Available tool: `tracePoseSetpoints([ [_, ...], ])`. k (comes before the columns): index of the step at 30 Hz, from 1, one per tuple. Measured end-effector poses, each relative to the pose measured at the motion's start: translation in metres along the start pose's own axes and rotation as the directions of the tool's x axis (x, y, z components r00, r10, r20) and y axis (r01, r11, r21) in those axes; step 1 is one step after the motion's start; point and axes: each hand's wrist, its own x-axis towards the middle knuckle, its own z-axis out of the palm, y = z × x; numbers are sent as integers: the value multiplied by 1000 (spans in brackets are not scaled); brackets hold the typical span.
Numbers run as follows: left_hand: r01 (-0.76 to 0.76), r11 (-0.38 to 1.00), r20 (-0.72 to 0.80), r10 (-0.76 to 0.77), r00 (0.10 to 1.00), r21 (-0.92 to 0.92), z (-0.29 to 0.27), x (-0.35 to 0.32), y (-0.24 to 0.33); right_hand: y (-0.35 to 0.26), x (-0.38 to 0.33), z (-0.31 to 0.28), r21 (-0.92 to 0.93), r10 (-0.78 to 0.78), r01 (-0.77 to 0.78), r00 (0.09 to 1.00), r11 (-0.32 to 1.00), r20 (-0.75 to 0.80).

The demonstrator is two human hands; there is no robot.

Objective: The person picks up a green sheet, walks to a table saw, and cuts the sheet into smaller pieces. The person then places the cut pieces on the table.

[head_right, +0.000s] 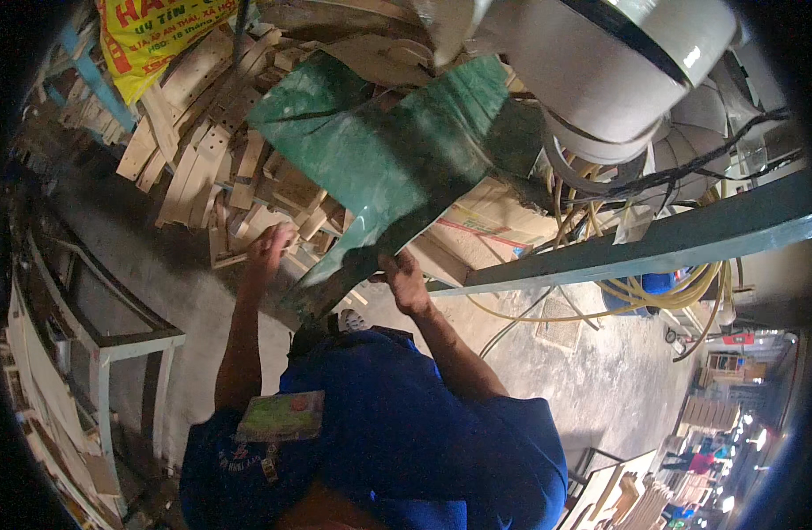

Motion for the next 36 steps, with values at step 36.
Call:
tracePoseSetpoints([
  [36, 70, 704, -6, -94, 996, 707, -184, -121, 61, 32, 8, 106, 340, 235, -374, 892, 863, 386],
])
